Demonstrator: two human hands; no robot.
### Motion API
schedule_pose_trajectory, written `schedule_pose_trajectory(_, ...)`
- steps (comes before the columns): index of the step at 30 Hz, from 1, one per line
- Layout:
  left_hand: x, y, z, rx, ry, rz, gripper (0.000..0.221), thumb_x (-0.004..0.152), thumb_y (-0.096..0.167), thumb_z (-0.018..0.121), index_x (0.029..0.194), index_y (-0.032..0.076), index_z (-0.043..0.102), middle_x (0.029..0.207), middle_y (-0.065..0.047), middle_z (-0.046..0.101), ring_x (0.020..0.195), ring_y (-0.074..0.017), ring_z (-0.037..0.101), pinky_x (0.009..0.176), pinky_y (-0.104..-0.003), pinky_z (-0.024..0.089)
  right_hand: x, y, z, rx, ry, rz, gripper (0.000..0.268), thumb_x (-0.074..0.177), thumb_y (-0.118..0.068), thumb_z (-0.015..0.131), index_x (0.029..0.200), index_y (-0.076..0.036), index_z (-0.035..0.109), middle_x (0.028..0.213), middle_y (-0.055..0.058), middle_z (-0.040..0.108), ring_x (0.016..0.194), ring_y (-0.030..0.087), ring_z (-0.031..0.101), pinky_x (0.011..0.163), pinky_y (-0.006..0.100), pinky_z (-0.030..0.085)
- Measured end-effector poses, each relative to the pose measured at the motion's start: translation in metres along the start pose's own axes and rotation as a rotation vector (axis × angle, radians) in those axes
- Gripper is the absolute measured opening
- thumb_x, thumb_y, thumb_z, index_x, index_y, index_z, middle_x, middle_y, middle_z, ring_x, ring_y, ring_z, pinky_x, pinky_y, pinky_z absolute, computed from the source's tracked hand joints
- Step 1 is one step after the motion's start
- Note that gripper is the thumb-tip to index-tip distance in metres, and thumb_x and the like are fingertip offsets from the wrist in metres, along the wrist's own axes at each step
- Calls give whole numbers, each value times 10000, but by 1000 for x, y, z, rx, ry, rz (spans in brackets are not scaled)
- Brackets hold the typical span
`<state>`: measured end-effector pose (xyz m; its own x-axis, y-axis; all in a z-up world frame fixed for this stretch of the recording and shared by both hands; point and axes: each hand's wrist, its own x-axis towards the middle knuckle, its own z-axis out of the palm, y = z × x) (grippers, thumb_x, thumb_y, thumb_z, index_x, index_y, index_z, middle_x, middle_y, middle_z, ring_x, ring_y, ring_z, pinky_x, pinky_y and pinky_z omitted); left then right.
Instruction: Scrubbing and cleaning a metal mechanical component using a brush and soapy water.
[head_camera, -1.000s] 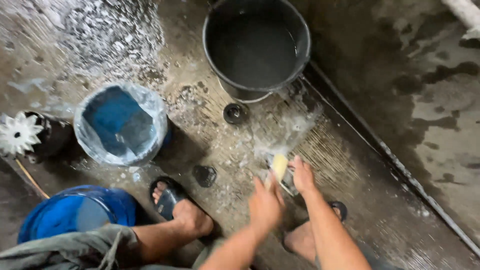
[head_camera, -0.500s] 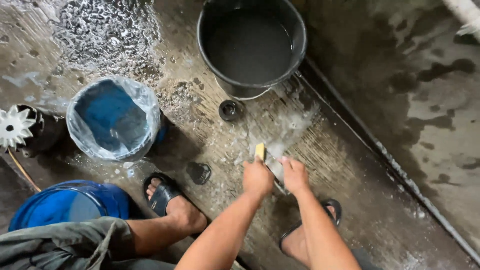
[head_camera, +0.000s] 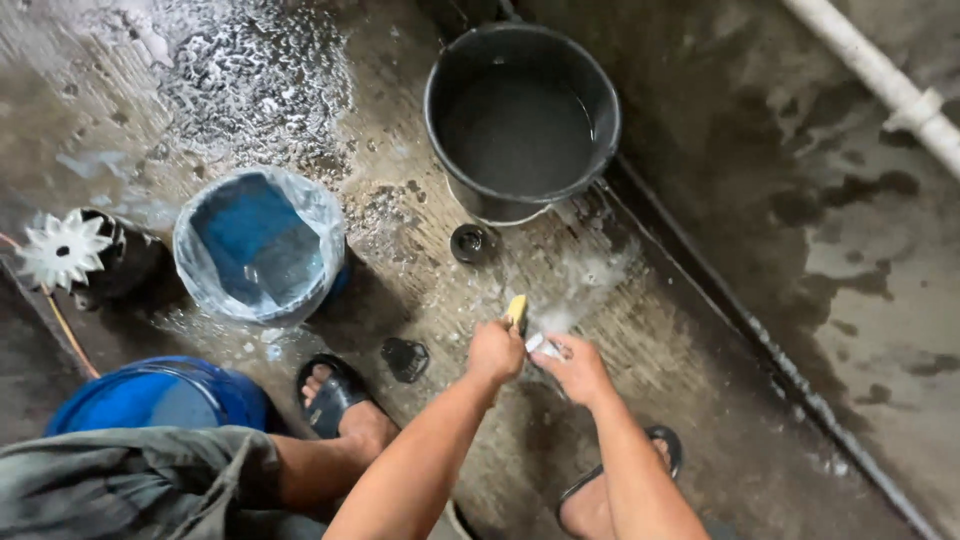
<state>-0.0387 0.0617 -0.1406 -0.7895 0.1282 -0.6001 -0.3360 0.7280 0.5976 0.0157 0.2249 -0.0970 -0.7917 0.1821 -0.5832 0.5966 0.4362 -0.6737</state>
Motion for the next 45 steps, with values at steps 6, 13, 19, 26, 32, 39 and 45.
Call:
schedule_pose_trajectory(6,-132,50,-92,-150,120,58,463,1016,267,467,1396,56,628,1100,-315,592,1090,-563,629,913,-555,553,-6,-31,14,-36,-35,7,879,622,-163,911,1448,-195,609,1282,122,688,1150,241,644,983,380,543)
schedule_pose_trajectory(13,-167,30,-51,-121,141,-18,476,1014,342,430,1470,229,506,1057,-178,477,842,-529,624,844,-619,488,-40,-90,21,-770,-78,3,723,761,-233,728,1445,-308,505,1114,154,732,1028,415,696,834,526,545)
schedule_pose_trajectory(19,-50,-20,-16,-111,329,-94,482,985,334,512,1435,198,620,1027,-203,610,1046,-456,693,883,-502,588,-13,-75,49,-1018,-99,-189,542,898,-267,606,1433,-189,563,1084,167,765,1054,359,744,926,514,598)
schedule_pose_trajectory(26,-101,-15,-8,-211,371,-92,433,969,292,540,1326,95,684,932,-355,696,1026,-523,662,895,-546,522,-20,-106,32,-970,-198,-133,558,865,-310,655,1391,-131,594,1129,204,749,1110,399,717,972,564,576)
schedule_pose_trajectory(32,-54,-9,-36,-70,294,-213,464,961,401,507,1388,295,654,1049,-216,704,1042,-392,726,900,-470,585,-29,-108,26,-937,-238,-172,720,861,-269,635,1535,-135,421,1104,267,718,1112,450,697,972,599,554)
schedule_pose_trajectory(39,-89,-39,-4,-210,303,-80,457,976,298,548,1382,123,659,999,-254,608,1048,-507,652,909,-509,546,-24,-97,29,-963,-286,-220,748,847,-283,645,1552,-185,416,1031,238,735,1031,431,716,932,596,572)
schedule_pose_trajectory(45,-62,-28,-21,-115,263,-31,457,987,359,505,1388,204,660,1073,-206,597,1095,-428,670,943,-452,559,-11,-87,30,-961,-299,-223,770,823,-269,632,1560,-196,421,1048,216,739,1052,411,713,940,578,578)
